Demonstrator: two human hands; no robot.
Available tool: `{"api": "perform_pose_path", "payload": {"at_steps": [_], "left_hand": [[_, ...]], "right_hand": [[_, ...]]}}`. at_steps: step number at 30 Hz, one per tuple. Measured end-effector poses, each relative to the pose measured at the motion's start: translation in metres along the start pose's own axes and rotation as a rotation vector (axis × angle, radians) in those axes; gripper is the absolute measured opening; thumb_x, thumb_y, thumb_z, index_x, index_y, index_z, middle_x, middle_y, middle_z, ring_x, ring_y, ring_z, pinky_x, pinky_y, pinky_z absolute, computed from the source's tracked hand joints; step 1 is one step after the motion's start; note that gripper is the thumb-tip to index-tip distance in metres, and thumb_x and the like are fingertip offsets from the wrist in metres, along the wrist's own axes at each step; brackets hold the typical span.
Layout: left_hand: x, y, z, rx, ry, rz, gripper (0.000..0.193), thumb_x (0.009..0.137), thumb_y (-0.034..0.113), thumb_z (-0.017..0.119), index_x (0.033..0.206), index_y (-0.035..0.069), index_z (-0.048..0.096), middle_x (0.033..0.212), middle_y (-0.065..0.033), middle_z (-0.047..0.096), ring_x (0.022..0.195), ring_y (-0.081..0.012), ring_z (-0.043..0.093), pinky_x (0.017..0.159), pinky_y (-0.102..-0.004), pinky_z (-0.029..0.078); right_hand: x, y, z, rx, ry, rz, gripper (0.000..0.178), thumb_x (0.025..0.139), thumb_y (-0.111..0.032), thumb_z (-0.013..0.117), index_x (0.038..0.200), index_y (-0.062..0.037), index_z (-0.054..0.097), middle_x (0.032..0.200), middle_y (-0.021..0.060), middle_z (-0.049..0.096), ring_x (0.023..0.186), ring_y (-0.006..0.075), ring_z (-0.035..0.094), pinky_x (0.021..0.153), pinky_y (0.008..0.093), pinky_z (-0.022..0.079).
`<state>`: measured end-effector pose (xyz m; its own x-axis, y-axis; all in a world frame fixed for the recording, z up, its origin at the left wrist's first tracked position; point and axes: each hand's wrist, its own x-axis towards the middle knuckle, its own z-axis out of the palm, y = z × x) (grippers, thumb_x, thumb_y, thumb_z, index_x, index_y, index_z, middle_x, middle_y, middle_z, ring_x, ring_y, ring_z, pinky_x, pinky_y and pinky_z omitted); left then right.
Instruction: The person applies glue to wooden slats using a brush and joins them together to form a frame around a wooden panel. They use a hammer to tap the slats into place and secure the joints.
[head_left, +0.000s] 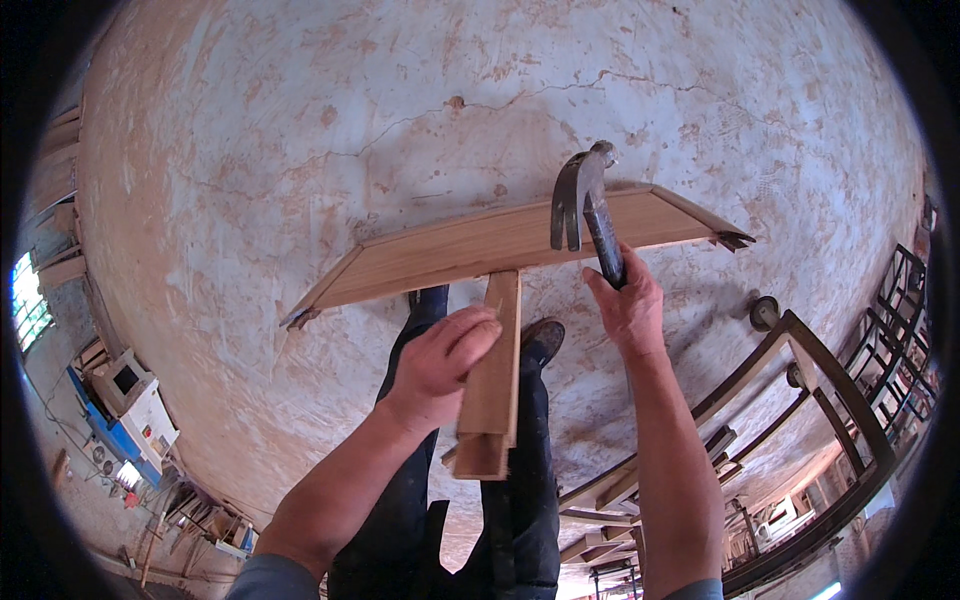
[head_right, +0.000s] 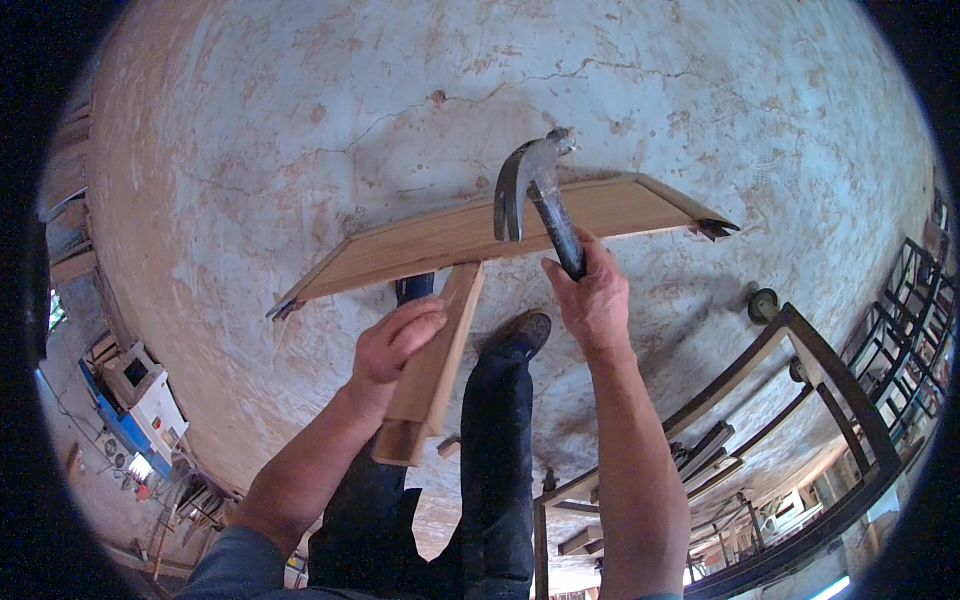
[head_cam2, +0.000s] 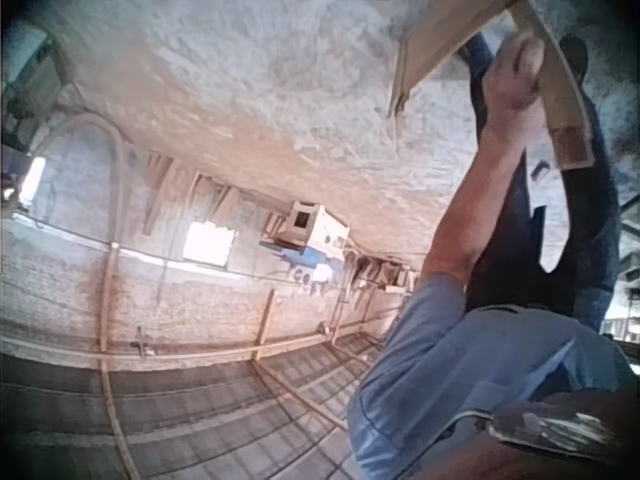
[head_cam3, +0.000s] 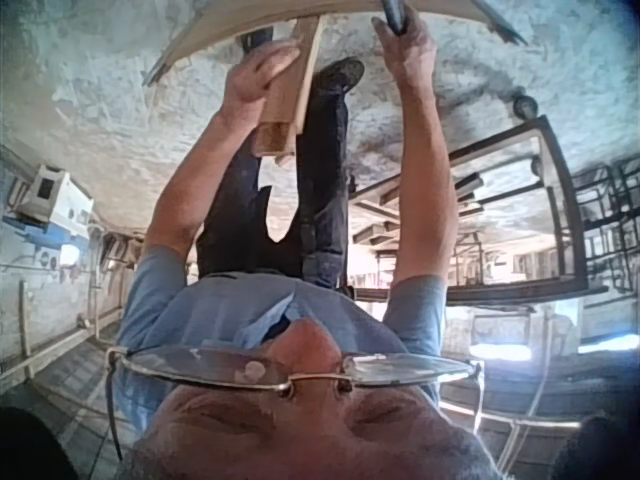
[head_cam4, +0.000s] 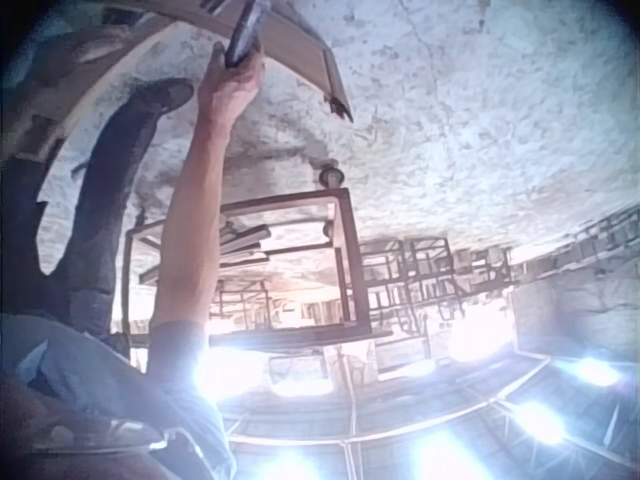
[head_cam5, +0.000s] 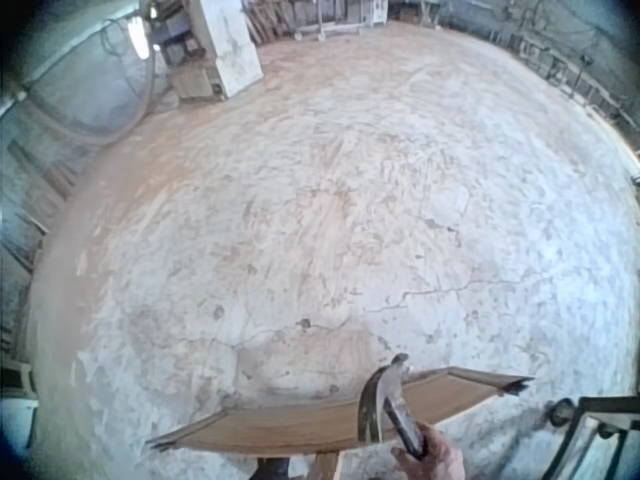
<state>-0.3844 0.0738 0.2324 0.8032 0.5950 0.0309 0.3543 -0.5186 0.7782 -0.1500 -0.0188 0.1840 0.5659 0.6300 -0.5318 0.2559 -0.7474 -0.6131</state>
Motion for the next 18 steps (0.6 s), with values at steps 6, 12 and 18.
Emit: {"api": "perform_pose_path", "payload": {"at_steps": [6,12,18], "left_hand": [[0.012,0.01,0.007,0.005,0.017,-0.053,0.043,0.073,-0.001,0.071,0.112,0.006,0.056,0.113,-0.0151,0.064,0.101,-0.0324,0.066,0.083,-0.0394,0.058],[0.002,-0.023,0.019,0.011,-0.054,-0.101,0.036,0.078,0.002,0.064,0.113,0.009,0.056,0.115,-0.0122,0.063,0.106,-0.0314,0.064,0.087,-0.0381,0.055],[0.013,-0.046,0.044,0.159,-0.049,-0.156,0.036,0.081,0.003,0.058,0.116,0.011,0.056,0.12,-0.0088,0.062,0.117,-0.0298,0.056,0.098,-0.0365,0.047]], "right_hand": [[0.003,-0.005,0.002,0.01,-0.001,0.01,0.042,0.079,-0.018,0.075,0.117,-0.006,0.06,0.095,0.017,0.064,0.089,0.0346,0.063,0.08,0.0397,0.05],[0.006,-0.013,-0.001,-0.023,-0.026,0.034,0.039,0.079,-0.018,0.074,0.114,-0.0051,0.06,0.092,0.0175,0.064,0.085,0.0343,0.063,0.078,0.0393,0.05],[0.006,-0.001,0.003,0.001,0.005,-0.001,0.039,0.079,-0.018,0.075,0.113,-0.0047,0.061,0.092,0.0171,0.064,0.086,0.0333,0.063,0.079,0.0392,0.05]]}}
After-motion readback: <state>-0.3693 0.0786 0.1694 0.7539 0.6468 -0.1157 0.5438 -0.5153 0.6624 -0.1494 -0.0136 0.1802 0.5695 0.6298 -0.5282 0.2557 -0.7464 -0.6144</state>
